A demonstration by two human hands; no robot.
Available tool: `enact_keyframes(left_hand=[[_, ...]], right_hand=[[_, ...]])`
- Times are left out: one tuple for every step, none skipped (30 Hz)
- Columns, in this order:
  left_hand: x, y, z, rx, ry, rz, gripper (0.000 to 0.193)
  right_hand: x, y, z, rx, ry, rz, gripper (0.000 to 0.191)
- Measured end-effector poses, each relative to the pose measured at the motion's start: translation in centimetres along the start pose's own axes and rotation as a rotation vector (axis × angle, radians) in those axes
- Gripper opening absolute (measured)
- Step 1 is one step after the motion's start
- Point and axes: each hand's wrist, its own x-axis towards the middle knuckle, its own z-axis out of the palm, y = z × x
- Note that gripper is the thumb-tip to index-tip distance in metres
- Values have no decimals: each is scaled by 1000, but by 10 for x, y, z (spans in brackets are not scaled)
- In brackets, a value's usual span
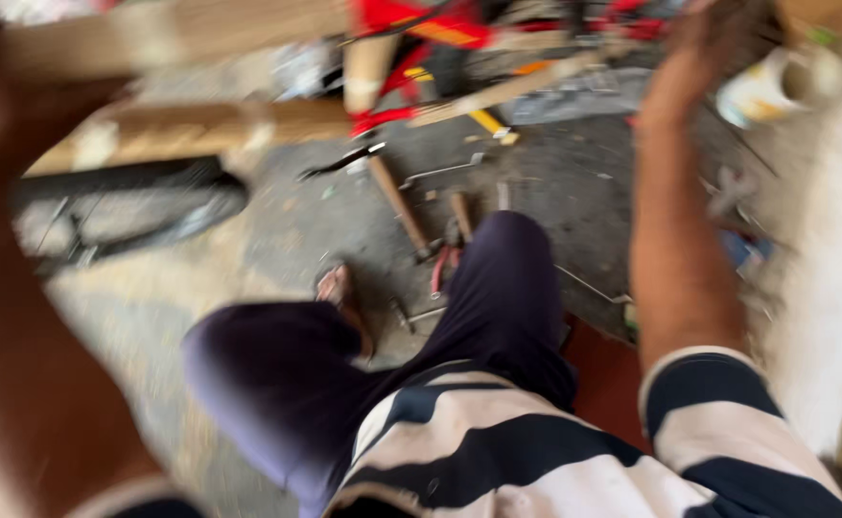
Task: The person sits on the floor of a bicycle workshop working on a new bicycle whose frame is wrapped in corrugated cardboard. They turn and position the bike, thread a brake cable along the frame, reach into a container of parts, and use a hammer to tap a fitting on the frame.
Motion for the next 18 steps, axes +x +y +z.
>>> enact_keyframes(left_hand=[[2,4,4,-13,-21,-20,53],[4,9,8,-28,-45,-38,54],[7,12,11,-31,-57,-45,55],[8,15,15,-30,-66,-50,56],[9,17,16,-29,-75,-61,57],[8,14,17,-21,-78,-71,58],[9,15,18,-14,-80,-78,59],[9,13,19,-7,-81,-79,60],[9,12,21,-1,-78,-79,61],[12,11,24,2,-86,-83,61],[11,10,25,6,-88,-84,62],[14,9,27,10,-95,-87,63],[16,10,28,12,-92,-89,64],[19,10,28,19,-93,-94,65],[21,12,29,24,-91,-96,66],[25,13,28,24,-87,-94,67],[27,14,29,31,-89,-101,68],[29,14,29,30,-94,-110,69]], right_hand=[[-15,9,-12,-20,31,-42,23],[-30,14,-21,-76,1,0,23],[-47,17,-30,-133,-70,241,13],[-60,18,-36,-364,-173,76,29],[-65,20,-40,-589,-282,-92,50],[-69,20,-38,-679,-386,-145,58],[-71,19,-40,-761,-493,-199,65],[-70,19,-35,-840,-600,-257,73],[-68,20,-30,-869,-670,-285,76],[-62,23,-24,-896,-745,-315,79],[-59,25,-20,-921,-820,-349,82],[-59,28,-15,-954,-852,-334,89],[-57,33,-9,-988,-881,-321,96],[-60,38,-5,-1024,-909,-307,103],[-63,43,-2,-1039,-936,-221,103],[-69,46,1,-1053,-963,-136,103],[-79,50,0,-1067,-995,-49,104],[-96,53,-1,-1079,-1068,81,112]])
